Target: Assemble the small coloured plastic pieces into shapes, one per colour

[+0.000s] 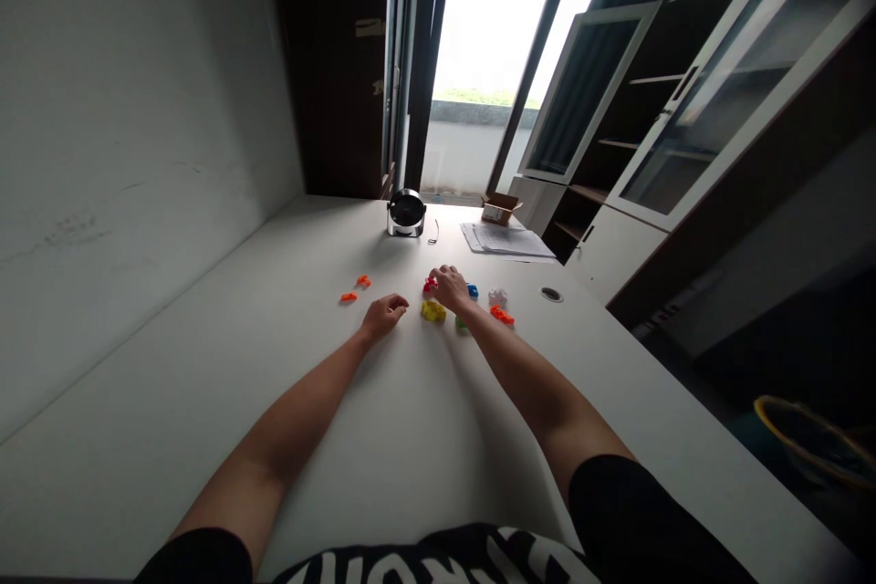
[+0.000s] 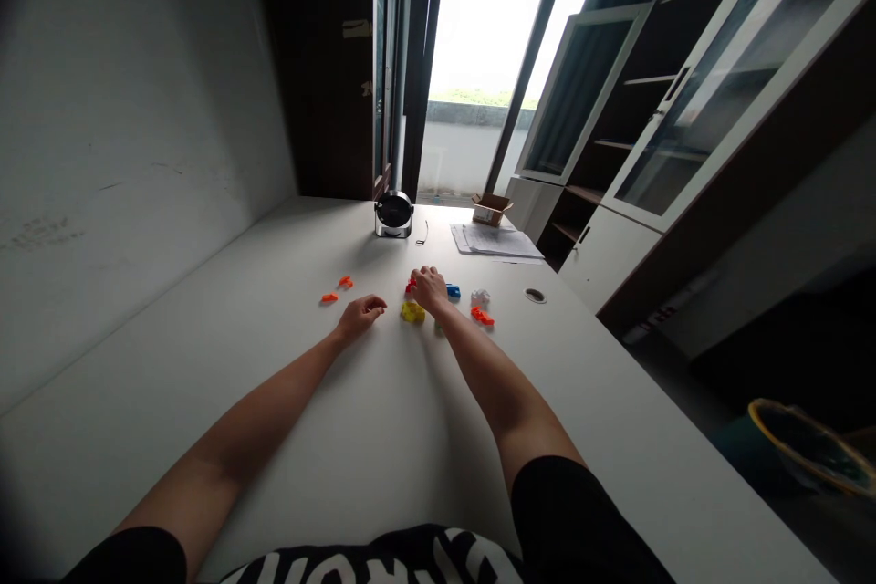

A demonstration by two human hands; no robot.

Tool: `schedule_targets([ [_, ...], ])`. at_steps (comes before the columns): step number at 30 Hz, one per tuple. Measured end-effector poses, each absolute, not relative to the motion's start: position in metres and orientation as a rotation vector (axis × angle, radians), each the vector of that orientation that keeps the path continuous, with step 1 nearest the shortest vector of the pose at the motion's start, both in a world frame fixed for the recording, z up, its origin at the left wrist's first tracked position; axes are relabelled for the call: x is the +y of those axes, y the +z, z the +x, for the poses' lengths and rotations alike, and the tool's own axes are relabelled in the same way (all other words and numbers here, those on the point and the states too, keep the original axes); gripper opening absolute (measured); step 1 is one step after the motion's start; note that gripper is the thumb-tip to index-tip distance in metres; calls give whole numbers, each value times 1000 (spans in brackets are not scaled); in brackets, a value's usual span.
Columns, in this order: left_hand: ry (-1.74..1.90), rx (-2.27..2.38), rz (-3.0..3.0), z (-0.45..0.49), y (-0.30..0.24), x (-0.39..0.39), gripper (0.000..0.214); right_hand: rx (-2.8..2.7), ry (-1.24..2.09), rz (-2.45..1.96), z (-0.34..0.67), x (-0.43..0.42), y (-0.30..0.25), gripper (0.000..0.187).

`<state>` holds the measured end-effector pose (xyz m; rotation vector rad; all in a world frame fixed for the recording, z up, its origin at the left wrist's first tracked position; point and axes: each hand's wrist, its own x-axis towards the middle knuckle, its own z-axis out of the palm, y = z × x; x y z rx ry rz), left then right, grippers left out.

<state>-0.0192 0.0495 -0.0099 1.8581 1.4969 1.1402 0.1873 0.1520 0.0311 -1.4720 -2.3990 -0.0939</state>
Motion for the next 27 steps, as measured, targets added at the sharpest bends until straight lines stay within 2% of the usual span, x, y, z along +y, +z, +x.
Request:
schedule_targets([
  [5,1262,2179,1857,-30,-1,46,19,-2297,-9,-1346,193,120,28,17],
  [9,1202,2394,1785,-40,-6,47,26,-2302,85,-1119,196,74,19,10],
  [14,1038,2382,1780,-51,-24,60,48,-2293,280,-951,192,23,7,9],
  [21,880,2301,1863,-63,-26,82,59,-2312,438,-961,186,8,-4,14],
  [27,775,2177,2020,-67,-15,86,46,-2305,475,-930,186,11,-3,13],
])
